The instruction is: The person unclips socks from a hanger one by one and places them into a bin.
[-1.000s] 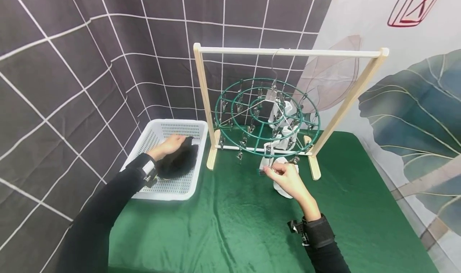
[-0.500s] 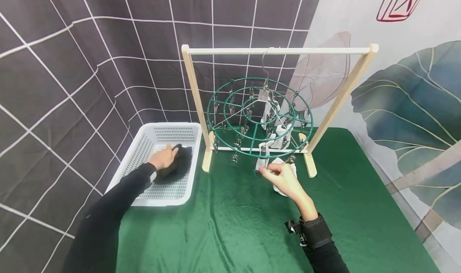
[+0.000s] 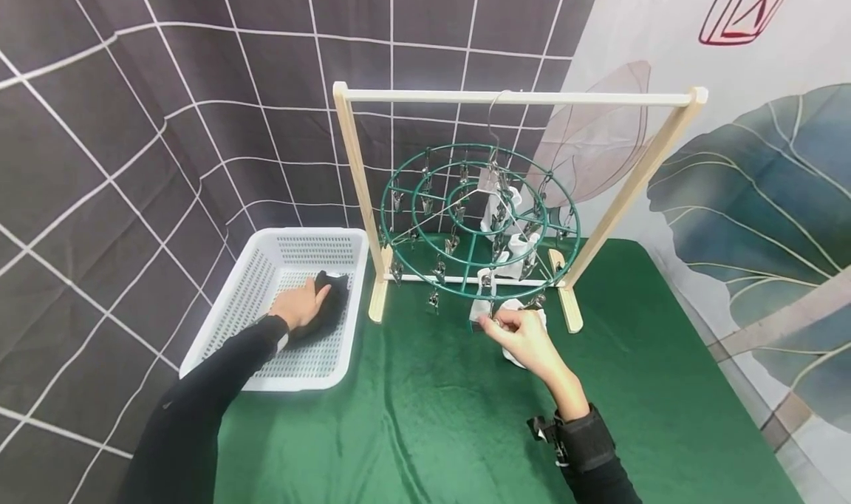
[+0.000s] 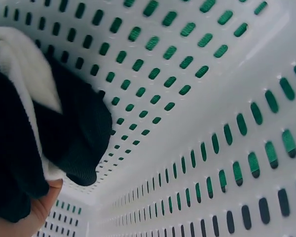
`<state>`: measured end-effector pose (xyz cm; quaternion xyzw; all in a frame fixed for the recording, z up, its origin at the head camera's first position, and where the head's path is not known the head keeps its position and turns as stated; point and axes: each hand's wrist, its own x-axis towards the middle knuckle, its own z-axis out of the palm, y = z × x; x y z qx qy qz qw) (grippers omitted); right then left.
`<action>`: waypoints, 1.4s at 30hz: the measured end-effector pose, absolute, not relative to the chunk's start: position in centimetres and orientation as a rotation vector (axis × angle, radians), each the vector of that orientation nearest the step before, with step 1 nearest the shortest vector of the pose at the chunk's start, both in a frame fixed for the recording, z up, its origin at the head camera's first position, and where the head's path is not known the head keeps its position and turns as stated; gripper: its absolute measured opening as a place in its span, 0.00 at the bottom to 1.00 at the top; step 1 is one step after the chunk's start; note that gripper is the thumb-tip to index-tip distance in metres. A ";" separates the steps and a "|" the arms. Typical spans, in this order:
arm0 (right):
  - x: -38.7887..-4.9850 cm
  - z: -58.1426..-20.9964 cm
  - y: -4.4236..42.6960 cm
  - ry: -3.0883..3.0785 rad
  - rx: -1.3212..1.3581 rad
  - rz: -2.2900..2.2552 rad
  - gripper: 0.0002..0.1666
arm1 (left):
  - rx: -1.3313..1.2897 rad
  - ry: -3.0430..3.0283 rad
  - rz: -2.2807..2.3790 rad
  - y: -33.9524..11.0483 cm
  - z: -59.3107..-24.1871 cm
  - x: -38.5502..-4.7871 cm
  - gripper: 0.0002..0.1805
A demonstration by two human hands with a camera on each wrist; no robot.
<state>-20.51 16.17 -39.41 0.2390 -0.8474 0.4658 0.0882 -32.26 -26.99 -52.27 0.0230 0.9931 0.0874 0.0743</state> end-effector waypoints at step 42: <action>-20.4 -41.9 15.6 -2.448 0.670 1.379 0.28 | 2.581 3.324 0.398 -8.1 -37.8 -27.0 0.12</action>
